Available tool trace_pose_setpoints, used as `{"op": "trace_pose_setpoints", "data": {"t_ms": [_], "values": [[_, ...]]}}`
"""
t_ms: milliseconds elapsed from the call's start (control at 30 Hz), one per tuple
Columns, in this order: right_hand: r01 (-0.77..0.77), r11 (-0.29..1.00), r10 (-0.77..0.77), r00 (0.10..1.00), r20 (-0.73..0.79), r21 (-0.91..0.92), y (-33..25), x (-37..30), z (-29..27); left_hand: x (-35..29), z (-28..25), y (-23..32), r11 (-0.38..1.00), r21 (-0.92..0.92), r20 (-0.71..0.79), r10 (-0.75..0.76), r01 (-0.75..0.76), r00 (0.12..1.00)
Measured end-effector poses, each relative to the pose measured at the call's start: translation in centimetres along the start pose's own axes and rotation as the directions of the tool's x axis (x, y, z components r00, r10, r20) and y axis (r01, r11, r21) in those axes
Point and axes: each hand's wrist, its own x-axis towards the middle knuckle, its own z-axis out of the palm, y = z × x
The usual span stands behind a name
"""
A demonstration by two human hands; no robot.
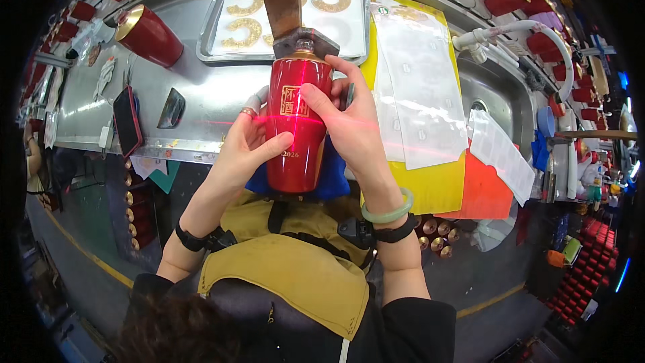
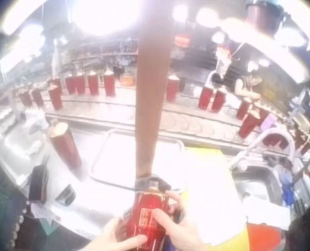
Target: Manually applying decorative and textual labels onto red liquor bottle containers at an industrial production line table.
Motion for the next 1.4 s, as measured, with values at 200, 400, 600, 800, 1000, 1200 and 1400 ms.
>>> {"op": "trace_pose_setpoints", "data": {"t_ms": [200, 400, 600, 800, 1000, 1200, 1400], "values": [[-0.028, 0.999, 0.028, 1.000, -0.003, 0.033, -0.24, -0.15, -0.08, -0.04, 0.08, -0.30, 0.999, -0.011, 0.023, 0.040, -0.040, 0.999], [-0.012, 1.000, 0.012, 1.000, 0.003, 0.000, -0.44, -0.34, 0.12, -0.27, 0.20, -0.20, 0.999, 0.047, -0.011, 0.018, -0.018, 1.000], [-0.014, 1.000, 0.014, 1.000, -0.009, -0.003, -0.37, -0.05, 0.09, -0.07, 0.13, -0.27, 0.999, 0.028, -0.001, 0.026, -0.026, 1.000], [-0.008, 1.000, 0.008, 1.000, -0.016, 0.005, -0.14, -0.08, 0.11, -0.10, -0.14, -0.70, 0.998, 0.058, -0.009, -0.009, 0.009, 1.000], [-0.018, 1.000, 0.018, 1.000, -0.011, 0.015, -0.03, -0.47, 0.05, -0.50, 0.31, -0.42, 0.999, 0.037, 0.011, 0.031, -0.032, 0.999], [-0.028, 1.000, 0.028, 1.000, -0.009, -0.001, -0.23, -0.39, 0.17, -0.40, 0.47, 0.06, 0.999, 0.024, 0.004, 0.041, -0.041, 0.999], [-0.014, 1.000, 0.014, 1.000, -0.018, -0.016, -0.27, -0.25, 0.16, -0.19, 0.22, -0.50, 0.997, 0.064, -0.016, 0.033, -0.031, 0.999]]}}
